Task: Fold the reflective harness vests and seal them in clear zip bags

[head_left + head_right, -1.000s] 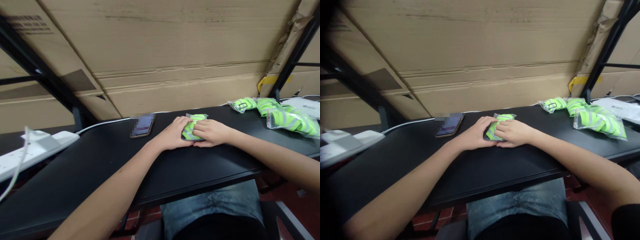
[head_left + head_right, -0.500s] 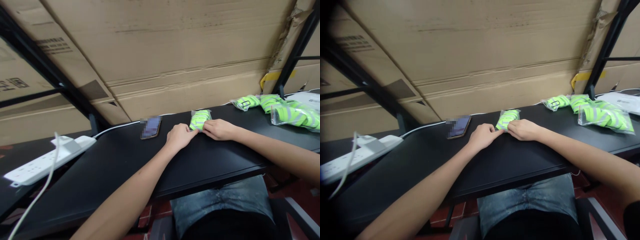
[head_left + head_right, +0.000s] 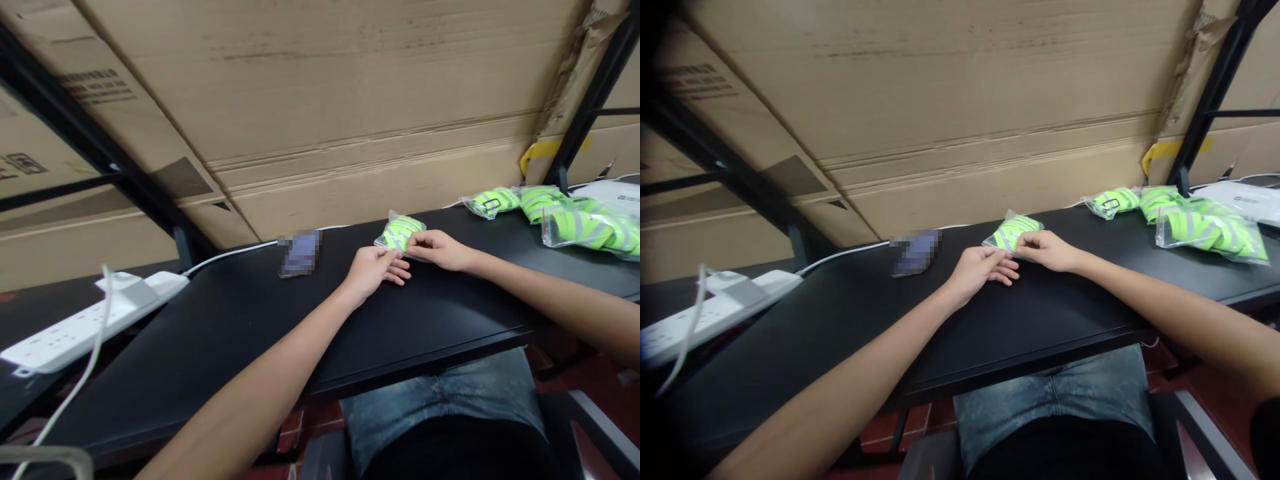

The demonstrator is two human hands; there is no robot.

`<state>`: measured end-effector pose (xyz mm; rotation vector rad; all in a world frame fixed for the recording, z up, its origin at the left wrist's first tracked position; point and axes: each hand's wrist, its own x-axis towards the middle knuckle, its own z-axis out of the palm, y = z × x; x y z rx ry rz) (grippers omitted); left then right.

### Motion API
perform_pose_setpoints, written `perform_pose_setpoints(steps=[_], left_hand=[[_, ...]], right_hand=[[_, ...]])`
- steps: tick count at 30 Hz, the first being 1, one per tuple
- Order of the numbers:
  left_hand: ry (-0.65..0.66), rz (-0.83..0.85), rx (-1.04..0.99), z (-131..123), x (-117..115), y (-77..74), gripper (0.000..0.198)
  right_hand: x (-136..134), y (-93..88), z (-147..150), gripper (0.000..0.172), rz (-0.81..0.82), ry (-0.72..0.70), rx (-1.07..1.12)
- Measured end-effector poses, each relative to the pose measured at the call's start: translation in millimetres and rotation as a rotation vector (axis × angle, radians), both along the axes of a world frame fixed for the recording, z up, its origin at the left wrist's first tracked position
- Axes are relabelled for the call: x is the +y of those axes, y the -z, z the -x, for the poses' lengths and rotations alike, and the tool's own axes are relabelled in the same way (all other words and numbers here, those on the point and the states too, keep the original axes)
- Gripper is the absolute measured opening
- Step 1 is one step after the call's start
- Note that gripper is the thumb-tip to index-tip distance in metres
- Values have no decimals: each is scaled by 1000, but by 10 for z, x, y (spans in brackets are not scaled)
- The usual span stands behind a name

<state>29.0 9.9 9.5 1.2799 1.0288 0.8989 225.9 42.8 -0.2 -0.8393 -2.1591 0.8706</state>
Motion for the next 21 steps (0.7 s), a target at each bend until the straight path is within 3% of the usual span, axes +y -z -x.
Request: perform_pose_setpoints(steps=[3,8,13,16,21], left_hand=[[32,-30,-32,16,4,-3,16],[63,-70,2,41,65,42,16],[81,-273,165,78,120,123,18],[40,-447,278,88,109,104,20],[-41,-672,333,60,57,-14,22]], right_hand=[[7,-6,-43,35,24,32,-20],[-88,-44,-48,31,-545,224,-414],[-147,-78,-29,37,-882,74,-716],[-137,-75,-46,33,-876,14,-640],[-107,-64,-71,30,-610,8,-249]])
